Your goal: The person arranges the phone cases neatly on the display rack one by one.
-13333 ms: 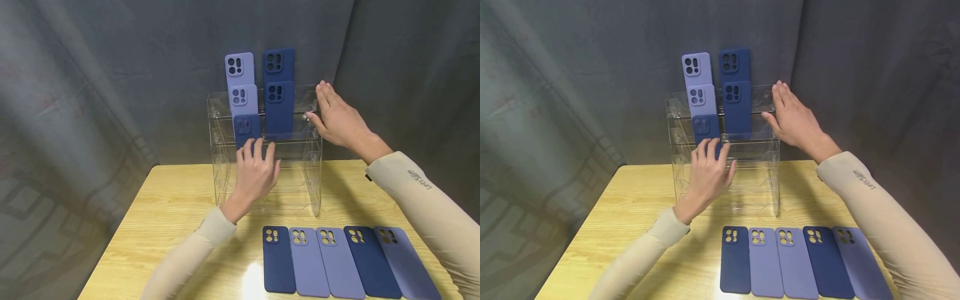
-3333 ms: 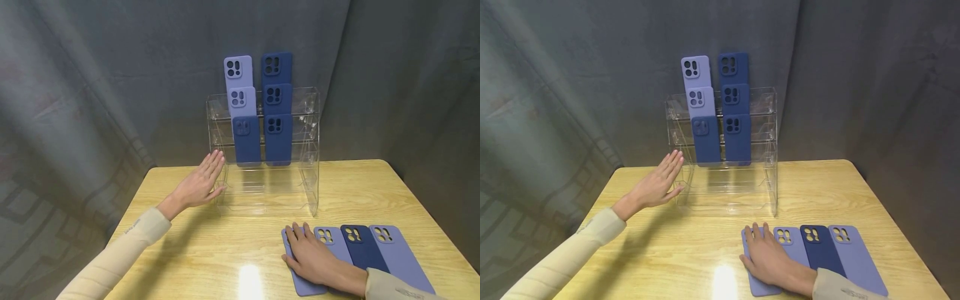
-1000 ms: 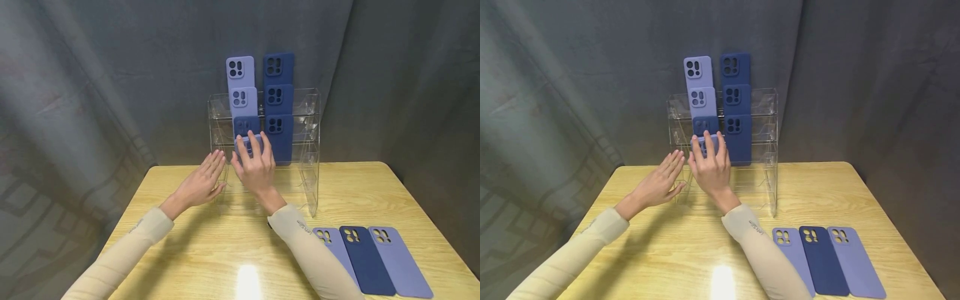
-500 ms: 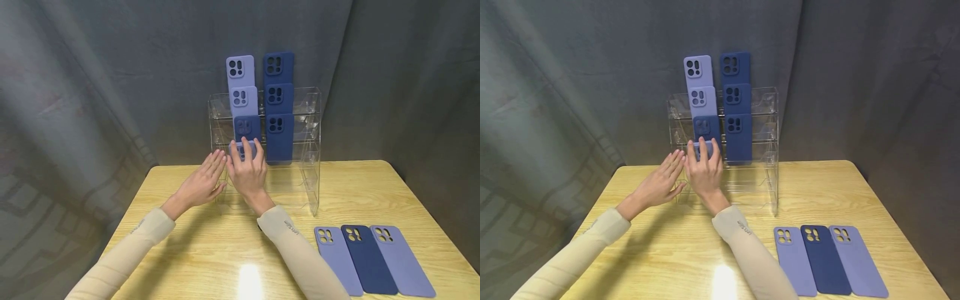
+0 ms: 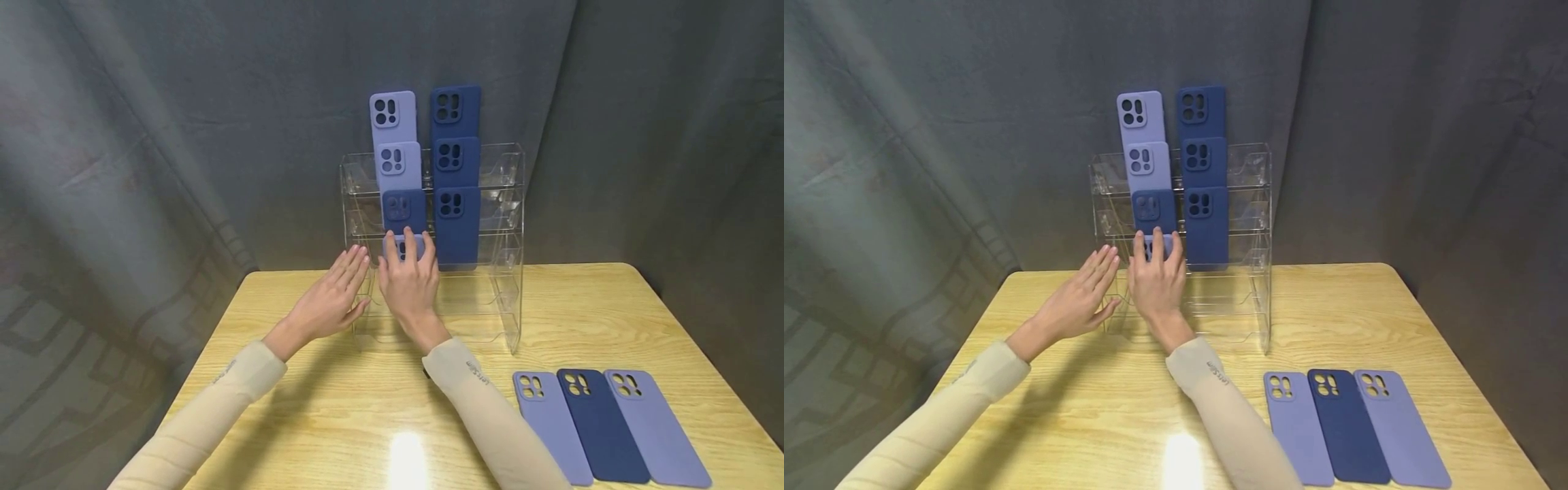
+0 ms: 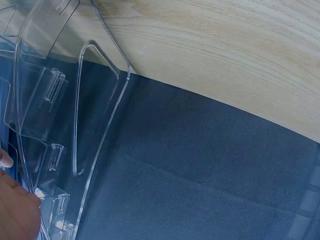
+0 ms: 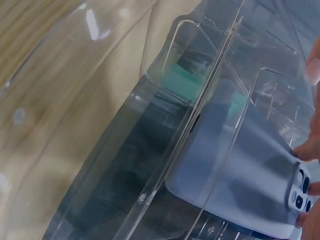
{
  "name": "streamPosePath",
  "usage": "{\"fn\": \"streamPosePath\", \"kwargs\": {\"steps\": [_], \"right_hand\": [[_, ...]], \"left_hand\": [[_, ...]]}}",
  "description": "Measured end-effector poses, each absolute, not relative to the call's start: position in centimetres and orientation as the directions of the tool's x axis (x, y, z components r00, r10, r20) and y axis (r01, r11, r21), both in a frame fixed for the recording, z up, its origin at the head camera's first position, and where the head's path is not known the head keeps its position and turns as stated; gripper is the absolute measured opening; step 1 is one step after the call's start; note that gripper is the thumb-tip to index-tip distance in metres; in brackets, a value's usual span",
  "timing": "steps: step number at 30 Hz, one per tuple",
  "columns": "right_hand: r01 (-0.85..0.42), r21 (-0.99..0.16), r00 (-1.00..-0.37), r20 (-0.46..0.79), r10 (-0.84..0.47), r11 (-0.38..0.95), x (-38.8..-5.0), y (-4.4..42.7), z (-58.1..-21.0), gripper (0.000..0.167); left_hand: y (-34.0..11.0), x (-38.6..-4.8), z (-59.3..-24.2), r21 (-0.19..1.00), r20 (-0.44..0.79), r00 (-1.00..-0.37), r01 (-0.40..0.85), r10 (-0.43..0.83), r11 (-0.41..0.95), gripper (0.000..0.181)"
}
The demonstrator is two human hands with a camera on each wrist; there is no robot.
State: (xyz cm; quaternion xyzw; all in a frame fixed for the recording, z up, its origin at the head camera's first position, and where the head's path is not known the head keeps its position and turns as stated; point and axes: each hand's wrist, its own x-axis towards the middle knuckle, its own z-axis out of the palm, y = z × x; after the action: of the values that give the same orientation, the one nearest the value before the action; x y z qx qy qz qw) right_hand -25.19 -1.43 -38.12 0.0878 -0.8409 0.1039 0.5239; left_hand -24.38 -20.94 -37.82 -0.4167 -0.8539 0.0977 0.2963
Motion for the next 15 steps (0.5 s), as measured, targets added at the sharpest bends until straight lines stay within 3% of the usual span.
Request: {"fn": "streamPosePath", "kwargs": {"steps": [7, 15], "right_hand": [[-0.293, -0.138, -0.464, 0.886, -0.014, 0.946, -24.1, -0.8, -37.9, 0.058], [-0.411, -0.286, -0.517, 0.855, 0.037, 0.866, -21.4, 2.4, -35.9, 0.064]], "left_hand": [[-20.8, -24.4, -38.0, -0.393, 0.433, -0.468, 0.671, 0.77, 0.629, 0.083], [-20.9, -24.4, -38.0, -0.376, 0.437, -0.481, 0.67, 0.76, 0.64, 0.082]]}}
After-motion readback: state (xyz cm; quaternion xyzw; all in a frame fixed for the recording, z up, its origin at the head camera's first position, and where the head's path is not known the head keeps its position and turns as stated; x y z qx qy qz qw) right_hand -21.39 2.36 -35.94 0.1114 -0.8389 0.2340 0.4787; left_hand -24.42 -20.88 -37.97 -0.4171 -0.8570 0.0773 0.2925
